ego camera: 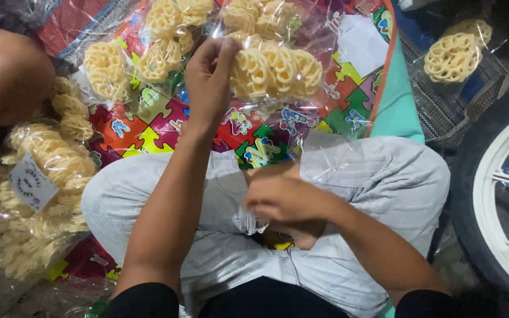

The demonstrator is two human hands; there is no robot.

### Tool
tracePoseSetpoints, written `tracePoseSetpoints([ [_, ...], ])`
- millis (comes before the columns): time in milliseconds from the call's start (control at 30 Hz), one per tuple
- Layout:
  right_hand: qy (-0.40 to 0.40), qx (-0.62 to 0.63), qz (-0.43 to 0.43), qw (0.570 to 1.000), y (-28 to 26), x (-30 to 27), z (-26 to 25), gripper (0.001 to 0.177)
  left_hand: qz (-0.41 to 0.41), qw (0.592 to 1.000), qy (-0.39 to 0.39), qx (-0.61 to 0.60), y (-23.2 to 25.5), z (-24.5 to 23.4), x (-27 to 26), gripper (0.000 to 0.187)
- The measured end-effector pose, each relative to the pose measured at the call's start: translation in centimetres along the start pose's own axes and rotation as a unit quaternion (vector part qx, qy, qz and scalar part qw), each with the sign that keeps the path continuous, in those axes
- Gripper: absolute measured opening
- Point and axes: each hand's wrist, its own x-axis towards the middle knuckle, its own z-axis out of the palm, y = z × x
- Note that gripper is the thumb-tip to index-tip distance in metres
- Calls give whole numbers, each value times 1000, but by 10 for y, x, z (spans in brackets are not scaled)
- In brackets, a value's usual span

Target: Packing individual crackers into plastic bags while sitting on the floor.

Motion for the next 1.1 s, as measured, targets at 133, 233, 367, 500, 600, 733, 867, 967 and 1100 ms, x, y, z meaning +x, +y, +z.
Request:
tracePoseSetpoints([
  [133,428,341,75,833,-10,3,-38,15,-30,999,25,-18,-19,6,5,30],
  [233,604,538,22,588,5,19,-42,11,-15,999,45,13,-23,12,7,35],
  [367,466,548,-41,694,-74,39,-24,55,-20,997,72,-1,-19,17,8,29],
  [500,48,455,-216,863,-105,23,-12,44,-26,998,52,-6,-18,12,3,34],
  [600,-2,300,-197,933,-94,8,-29,50,-27,998,51,-20,-16,13,5,32],
  [733,451,-51,65,889,-54,-11,-69,19,-21,998,4,-55,-16,13,1,36],
  [867,646,-83,108,751,23,-25,-90,42,-2,999,-17,-51,3,18,-6,32],
  [967,632,145,95,755,50,-28,-102,51,51,997,-48,-7,6,22,-9,29],
  [1100,661,206,138,708,60,-24,-103,22,57,996,-55,-43,-1,23,-13,31],
])
